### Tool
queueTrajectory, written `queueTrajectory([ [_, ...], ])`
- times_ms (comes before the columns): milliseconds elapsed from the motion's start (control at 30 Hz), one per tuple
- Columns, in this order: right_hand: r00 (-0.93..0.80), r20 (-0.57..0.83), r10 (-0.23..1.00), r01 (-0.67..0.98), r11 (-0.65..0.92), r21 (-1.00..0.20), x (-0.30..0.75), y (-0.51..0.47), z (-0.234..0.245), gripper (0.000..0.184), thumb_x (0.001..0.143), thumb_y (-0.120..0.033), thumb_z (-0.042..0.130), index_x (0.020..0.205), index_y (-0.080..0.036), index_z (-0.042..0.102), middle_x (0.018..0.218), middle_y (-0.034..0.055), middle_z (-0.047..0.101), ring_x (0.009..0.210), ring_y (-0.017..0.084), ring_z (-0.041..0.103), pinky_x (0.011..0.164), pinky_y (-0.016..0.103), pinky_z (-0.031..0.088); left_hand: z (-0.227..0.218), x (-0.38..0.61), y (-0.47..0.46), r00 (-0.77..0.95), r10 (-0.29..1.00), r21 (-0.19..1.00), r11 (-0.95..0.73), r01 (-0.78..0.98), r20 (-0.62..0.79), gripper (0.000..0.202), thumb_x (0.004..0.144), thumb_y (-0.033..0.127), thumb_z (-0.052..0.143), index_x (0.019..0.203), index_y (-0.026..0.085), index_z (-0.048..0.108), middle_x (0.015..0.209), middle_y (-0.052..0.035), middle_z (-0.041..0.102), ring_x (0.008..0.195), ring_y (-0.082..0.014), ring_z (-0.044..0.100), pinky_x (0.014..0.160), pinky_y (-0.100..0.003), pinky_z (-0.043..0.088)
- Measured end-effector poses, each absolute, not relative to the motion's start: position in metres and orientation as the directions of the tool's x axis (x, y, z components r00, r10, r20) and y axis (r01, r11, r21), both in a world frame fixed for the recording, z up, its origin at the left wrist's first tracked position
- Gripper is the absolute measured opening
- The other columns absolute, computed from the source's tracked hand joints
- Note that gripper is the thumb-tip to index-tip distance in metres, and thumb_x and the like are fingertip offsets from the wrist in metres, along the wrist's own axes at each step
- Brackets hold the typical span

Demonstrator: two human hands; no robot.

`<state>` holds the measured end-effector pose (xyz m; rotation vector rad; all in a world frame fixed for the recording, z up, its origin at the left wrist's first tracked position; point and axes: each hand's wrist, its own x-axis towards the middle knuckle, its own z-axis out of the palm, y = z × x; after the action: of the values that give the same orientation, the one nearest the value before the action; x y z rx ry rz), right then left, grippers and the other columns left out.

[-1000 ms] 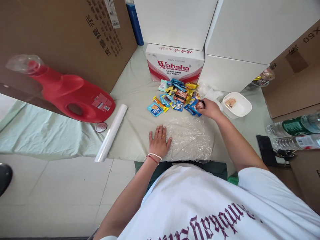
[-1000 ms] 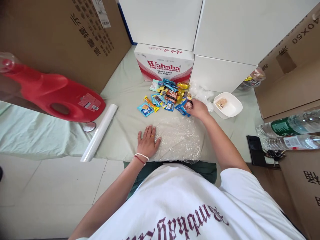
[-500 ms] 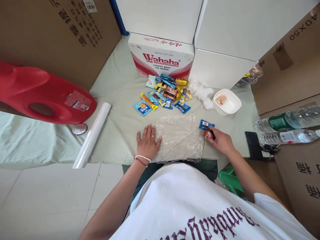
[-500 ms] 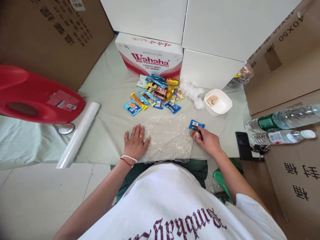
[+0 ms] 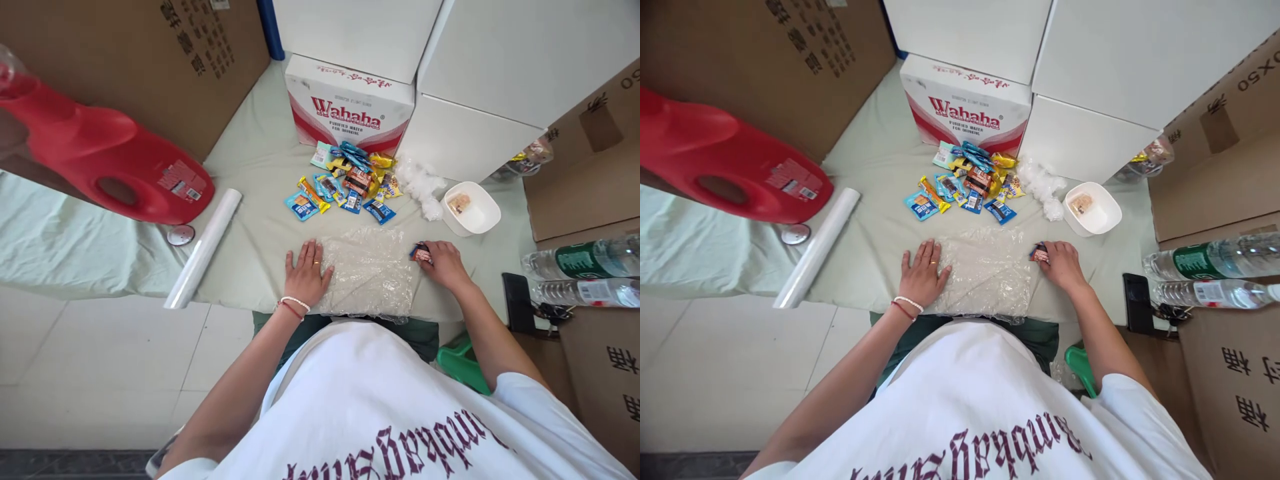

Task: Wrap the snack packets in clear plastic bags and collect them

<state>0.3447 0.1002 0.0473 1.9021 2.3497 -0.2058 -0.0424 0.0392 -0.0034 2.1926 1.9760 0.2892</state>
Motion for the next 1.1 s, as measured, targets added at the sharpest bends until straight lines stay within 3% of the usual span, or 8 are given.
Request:
queueTrajectory([
  [133, -0.050, -0.103, 0.993, 0.997, 0.044, -0.062, 0.361, 0.104, 0.061, 0.054, 0.091, -0.040, 0.059, 0.138, -0.014, 0.063, 0.117, 0.0203, 0.068, 0.113, 0.038, 0.058, 0.098, 0.048, 0.046, -0.003, -0.043, 0.039, 0.106, 0.994, 0.270, -0.108, 0.957, 0.019, 0.071, 0.104, 0.049, 0.029, 0.165, 0.013, 0.029, 0.172, -0.0163, 0.027, 0.160, -0.0304, 0.026, 0.130, -0.062, 0.006],
  [233, -0.041, -0.028, 0.999, 0.977, 0.034, -0.212, 0.349, 0.108, 0.083, 0.057, 0.090, -0.038, 0.059, 0.141, -0.013, 0.059, 0.121, 0.0194, 0.068, 0.115, 0.036, 0.059, 0.101, 0.047, 0.045, -0.002, -0.043, 0.039, 0.115, 0.993, 0.267, -0.116, 0.957, 0.020, 0.071, 0.105, 0.049, 0.028, 0.164, 0.011, 0.030, 0.172, -0.0170, 0.026, 0.161, -0.0303, 0.025, 0.130, -0.062, 0.005],
  [333, -0.273, -0.031, 0.962, 0.893, 0.241, -0.380, 0.304, 0.104, 0.103, 0.055, 0.091, -0.036, 0.059, 0.143, -0.017, 0.057, 0.129, 0.0171, 0.066, 0.121, 0.035, 0.058, 0.105, 0.047, 0.044, -0.002, -0.043, 0.039, 0.116, 0.993, 0.264, -0.118, 0.957, 0.024, 0.071, 0.105, 0.049, 0.028, 0.164, 0.009, 0.031, 0.172, -0.0170, 0.026, 0.161, -0.0298, 0.025, 0.130, -0.062, 0.004],
  [400, -0.480, -0.090, 0.873, 0.794, 0.388, -0.468, 0.264, 0.098, 0.107, 0.052, 0.091, -0.033, 0.061, 0.142, -0.020, 0.057, 0.130, 0.0157, 0.066, 0.121, 0.034, 0.057, 0.105, 0.047, 0.043, -0.002, -0.042, 0.038, 0.115, 0.993, 0.267, -0.117, 0.957, 0.024, 0.071, 0.105, 0.049, 0.028, 0.163, 0.009, 0.032, 0.172, -0.0169, 0.026, 0.161, -0.0300, 0.025, 0.130, -0.062, 0.004],
  [533, -0.706, -0.239, 0.667, 0.661, 0.498, -0.561, 0.206, 0.096, 0.091, 0.050, 0.092, -0.027, 0.064, 0.140, -0.018, 0.058, 0.123, 0.0146, 0.065, 0.111, 0.028, 0.061, 0.097, 0.038, 0.047, -0.003, -0.042, 0.038, 0.109, 0.994, 0.276, -0.110, 0.955, 0.019, 0.071, 0.105, 0.049, 0.030, 0.164, 0.011, 0.032, 0.172, -0.0160, 0.026, 0.161, -0.0291, 0.025, 0.131, -0.061, 0.002],
  [667, -0.621, -0.248, 0.743, 0.729, 0.431, -0.533, 0.193, 0.124, 0.067, 0.049, 0.093, -0.029, 0.066, 0.140, -0.018, 0.058, 0.123, 0.0125, 0.065, 0.112, 0.026, 0.062, 0.097, 0.035, 0.047, -0.003, -0.043, 0.038, 0.098, 0.995, 0.282, -0.099, 0.954, 0.020, 0.072, 0.105, 0.051, 0.030, 0.165, 0.012, 0.029, 0.173, -0.0151, 0.024, 0.161, -0.0286, 0.024, 0.131, -0.059, 0.004],
  [867, -0.416, -0.260, 0.871, 0.878, 0.311, -0.364, 0.192, 0.145, 0.056, 0.049, 0.093, -0.030, 0.064, 0.139, -0.016, 0.058, 0.124, 0.0141, 0.063, 0.114, 0.028, 0.061, 0.096, 0.035, 0.047, -0.003, -0.045, 0.033, 0.098, 0.991, 0.281, -0.119, 0.952, 0.087, 0.070, 0.106, 0.049, 0.031, 0.166, 0.014, 0.027, 0.175, -0.0149, 0.016, 0.164, -0.0301, 0.014, 0.131, -0.061, 0.002],
  [1100, -0.380, -0.237, 0.894, 0.904, 0.304, -0.301, 0.184, 0.130, 0.053, 0.055, 0.094, -0.036, 0.064, 0.146, -0.019, 0.053, 0.134, 0.0162, 0.056, 0.121, 0.032, 0.055, 0.098, 0.039, 0.047, 0.001, -0.051, 0.020, 0.317, 0.946, 0.277, -0.323, 0.905, 0.071, 0.051, 0.106, 0.044, 0.039, 0.157, 0.044, 0.045, 0.171, 0.0013, 0.032, 0.164, -0.0298, 0.011, 0.129, -0.065, -0.009],
])
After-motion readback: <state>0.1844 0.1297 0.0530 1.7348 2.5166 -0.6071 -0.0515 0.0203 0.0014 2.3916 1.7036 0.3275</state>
